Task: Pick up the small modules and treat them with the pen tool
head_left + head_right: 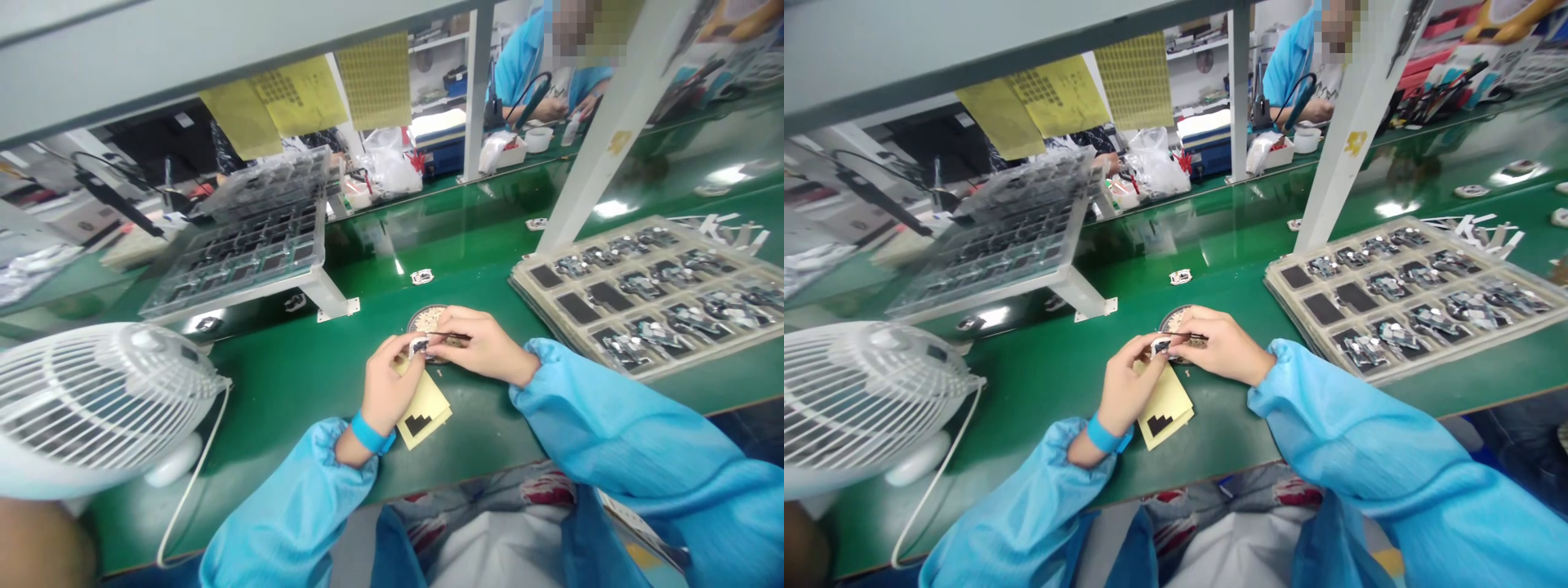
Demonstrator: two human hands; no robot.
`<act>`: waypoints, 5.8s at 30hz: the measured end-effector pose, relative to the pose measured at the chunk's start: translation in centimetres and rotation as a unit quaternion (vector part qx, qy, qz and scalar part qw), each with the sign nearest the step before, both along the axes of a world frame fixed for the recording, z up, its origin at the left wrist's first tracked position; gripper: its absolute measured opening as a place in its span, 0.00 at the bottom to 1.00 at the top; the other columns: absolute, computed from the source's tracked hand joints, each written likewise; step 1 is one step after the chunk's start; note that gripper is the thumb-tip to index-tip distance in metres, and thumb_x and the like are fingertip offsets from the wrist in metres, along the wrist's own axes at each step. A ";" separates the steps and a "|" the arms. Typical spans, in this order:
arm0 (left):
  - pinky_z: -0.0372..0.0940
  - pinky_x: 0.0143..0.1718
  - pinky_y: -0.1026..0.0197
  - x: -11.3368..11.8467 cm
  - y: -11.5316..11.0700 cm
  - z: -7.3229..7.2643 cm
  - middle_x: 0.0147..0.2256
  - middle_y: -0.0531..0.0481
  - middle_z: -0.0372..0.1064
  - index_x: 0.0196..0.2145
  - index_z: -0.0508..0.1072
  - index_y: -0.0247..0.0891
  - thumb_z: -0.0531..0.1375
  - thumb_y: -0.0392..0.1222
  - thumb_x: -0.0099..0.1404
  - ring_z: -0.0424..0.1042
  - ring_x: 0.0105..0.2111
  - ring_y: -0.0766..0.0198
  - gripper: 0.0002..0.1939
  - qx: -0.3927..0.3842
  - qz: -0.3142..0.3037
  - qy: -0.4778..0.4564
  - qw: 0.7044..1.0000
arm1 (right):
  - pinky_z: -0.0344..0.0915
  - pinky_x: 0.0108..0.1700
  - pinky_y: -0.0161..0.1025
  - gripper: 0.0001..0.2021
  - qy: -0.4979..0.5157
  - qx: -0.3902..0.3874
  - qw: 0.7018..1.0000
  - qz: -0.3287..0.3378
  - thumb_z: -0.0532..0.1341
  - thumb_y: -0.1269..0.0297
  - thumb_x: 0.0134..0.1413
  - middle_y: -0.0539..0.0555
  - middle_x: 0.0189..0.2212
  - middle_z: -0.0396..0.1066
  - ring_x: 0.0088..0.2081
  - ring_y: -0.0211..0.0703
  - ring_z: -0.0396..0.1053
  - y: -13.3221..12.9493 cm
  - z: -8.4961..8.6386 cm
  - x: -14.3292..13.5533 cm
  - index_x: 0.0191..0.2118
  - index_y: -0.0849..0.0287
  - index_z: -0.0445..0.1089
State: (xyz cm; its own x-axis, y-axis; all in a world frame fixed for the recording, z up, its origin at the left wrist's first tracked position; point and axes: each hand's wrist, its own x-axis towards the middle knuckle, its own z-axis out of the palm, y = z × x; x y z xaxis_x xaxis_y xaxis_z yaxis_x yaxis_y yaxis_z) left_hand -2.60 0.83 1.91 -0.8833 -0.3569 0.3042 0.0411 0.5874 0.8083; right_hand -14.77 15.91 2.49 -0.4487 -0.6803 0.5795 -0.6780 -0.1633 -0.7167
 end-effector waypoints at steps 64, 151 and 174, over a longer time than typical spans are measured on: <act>0.64 0.29 0.67 0.9 -3.6 -2.1 0.38 0.48 0.73 0.46 0.64 0.39 0.69 0.36 0.52 0.73 0.31 0.67 0.26 0.263 -0.101 -0.101 0.954 | 0.71 0.32 0.33 0.09 -0.227 0.185 0.946 0.142 0.66 0.59 0.57 0.53 0.32 0.77 0.31 0.37 0.74 -0.5 -1.8 4.3 0.39 0.60 0.74; 0.70 0.30 0.65 1.0 -3.6 -0.4 0.39 0.42 0.78 0.51 0.76 0.34 0.65 0.45 0.63 0.76 0.30 0.64 0.20 0.398 -0.062 -0.050 0.914 | 0.75 0.36 0.37 0.06 -0.069 -0.028 0.997 -0.001 0.68 0.64 0.55 0.54 0.40 0.79 0.40 0.43 0.77 0.0 -0.7 2.3 0.39 0.57 0.74; 0.72 0.36 0.63 1.2 -2.6 -0.6 0.40 0.45 0.80 0.51 0.78 0.38 0.68 0.46 0.60 0.74 0.29 0.65 0.21 0.256 0.033 0.002 0.966 | 0.71 0.27 0.36 0.11 -0.221 -0.014 0.969 -0.111 0.70 0.57 0.51 0.53 0.28 0.77 0.27 0.40 0.74 -0.9 -0.4 3.5 0.30 0.58 0.72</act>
